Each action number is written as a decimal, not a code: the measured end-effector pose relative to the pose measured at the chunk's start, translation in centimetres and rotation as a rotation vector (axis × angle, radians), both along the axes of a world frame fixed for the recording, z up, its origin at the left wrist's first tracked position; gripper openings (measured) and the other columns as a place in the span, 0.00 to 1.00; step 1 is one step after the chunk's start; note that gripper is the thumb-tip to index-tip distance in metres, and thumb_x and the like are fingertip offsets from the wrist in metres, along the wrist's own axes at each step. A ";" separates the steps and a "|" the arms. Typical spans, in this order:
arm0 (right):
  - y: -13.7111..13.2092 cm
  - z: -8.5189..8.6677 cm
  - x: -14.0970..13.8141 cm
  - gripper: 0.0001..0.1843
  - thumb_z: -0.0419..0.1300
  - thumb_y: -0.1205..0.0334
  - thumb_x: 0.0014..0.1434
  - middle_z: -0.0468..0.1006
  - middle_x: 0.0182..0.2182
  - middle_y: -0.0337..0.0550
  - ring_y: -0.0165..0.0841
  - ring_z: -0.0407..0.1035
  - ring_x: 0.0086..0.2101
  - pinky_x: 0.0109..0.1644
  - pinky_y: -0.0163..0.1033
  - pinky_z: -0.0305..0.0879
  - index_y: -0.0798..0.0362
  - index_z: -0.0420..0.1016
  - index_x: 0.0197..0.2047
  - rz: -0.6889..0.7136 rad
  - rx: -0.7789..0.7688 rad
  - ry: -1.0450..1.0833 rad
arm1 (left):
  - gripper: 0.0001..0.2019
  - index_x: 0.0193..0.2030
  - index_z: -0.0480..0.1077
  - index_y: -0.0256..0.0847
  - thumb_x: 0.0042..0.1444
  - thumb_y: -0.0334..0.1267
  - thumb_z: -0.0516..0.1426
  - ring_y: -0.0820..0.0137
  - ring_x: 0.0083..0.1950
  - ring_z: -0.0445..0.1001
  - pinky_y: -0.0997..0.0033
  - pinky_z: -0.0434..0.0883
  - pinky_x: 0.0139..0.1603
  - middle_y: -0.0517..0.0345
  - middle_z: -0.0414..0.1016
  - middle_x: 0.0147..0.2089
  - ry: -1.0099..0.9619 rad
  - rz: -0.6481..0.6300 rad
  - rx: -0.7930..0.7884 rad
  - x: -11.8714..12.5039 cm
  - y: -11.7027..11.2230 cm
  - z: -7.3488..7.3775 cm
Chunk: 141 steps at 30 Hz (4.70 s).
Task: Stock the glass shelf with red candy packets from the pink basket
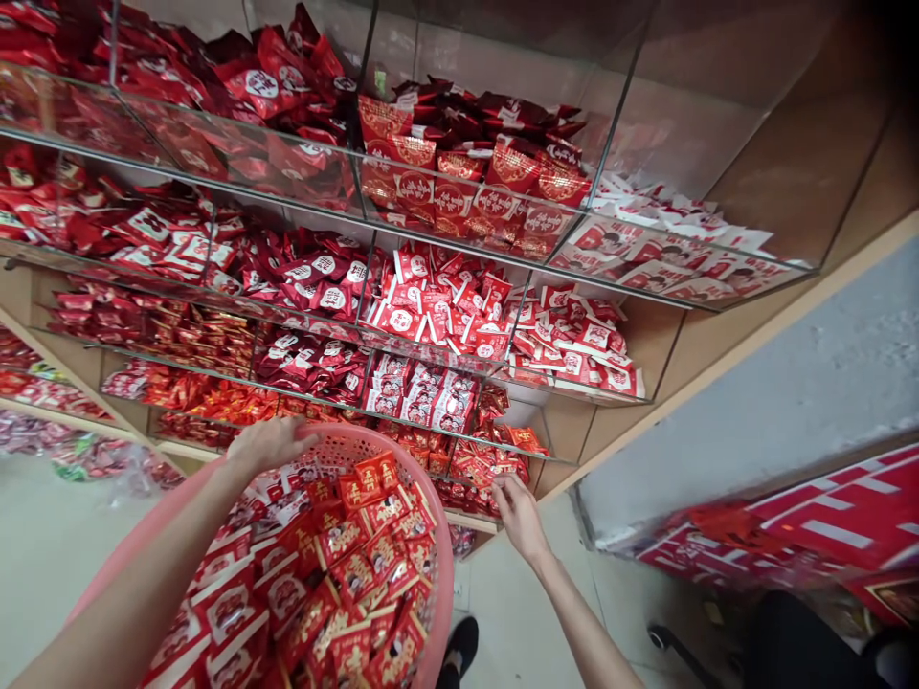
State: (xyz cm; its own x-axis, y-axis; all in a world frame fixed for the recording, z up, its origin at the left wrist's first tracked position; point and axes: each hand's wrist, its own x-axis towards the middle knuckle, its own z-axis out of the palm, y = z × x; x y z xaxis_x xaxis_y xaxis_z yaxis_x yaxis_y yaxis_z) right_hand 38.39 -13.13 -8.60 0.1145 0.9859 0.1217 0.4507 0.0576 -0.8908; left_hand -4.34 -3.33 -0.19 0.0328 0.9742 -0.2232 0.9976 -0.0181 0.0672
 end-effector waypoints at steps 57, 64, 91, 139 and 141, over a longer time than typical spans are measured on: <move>-13.3 6.3 -17.9 0.07 0.58 0.58 0.57 0.81 0.30 0.40 0.36 0.75 0.32 0.32 0.33 0.57 0.49 0.74 0.37 0.579 -0.291 -0.523 | 0.38 0.55 0.68 0.41 0.50 0.66 0.39 0.48 0.48 0.75 0.54 0.69 0.45 0.39 0.77 0.47 0.066 0.018 -0.039 0.7 -0.5 0.8; -8.3 6.2 -12.2 0.21 0.50 0.46 0.63 0.68 0.18 0.33 0.26 0.60 0.19 0.26 0.31 0.51 0.52 0.65 0.25 0.177 -0.106 -0.172 | 0.38 0.53 0.69 0.42 0.51 0.65 0.37 0.49 0.48 0.75 0.55 0.70 0.44 0.40 0.78 0.46 0.085 0.010 -0.047 0.2 -0.2 0.3; 4.9 -10.7 1.6 0.16 0.48 0.69 0.61 0.74 0.46 0.55 0.40 0.68 0.48 0.46 0.37 0.60 0.56 0.71 0.49 -0.134 -0.413 -0.825 | 0.36 0.54 0.68 0.41 0.52 0.64 0.38 0.51 0.47 0.75 0.57 0.69 0.44 0.40 0.78 0.45 0.123 0.050 -0.054 -0.1 0.9 0.6; 9.4 -12.3 3.0 0.15 0.56 0.56 0.63 0.74 0.46 0.46 0.35 0.70 0.44 0.48 0.47 0.69 0.55 0.71 0.48 -0.252 -0.730 -0.597 | 0.37 0.52 0.69 0.41 0.50 0.66 0.41 0.47 0.43 0.76 0.55 0.68 0.39 0.36 0.78 0.41 0.090 0.049 -0.043 -1.6 1.8 -1.1; 9.7 -12.4 2.6 0.14 0.56 0.56 0.63 0.74 0.45 0.46 0.35 0.70 0.43 0.48 0.46 0.69 0.55 0.71 0.47 -0.239 -0.687 -0.567 | 0.37 0.52 0.69 0.41 0.49 0.66 0.41 0.47 0.43 0.76 0.55 0.68 0.40 0.37 0.78 0.41 0.088 0.046 -0.043 -1.6 1.7 -1.0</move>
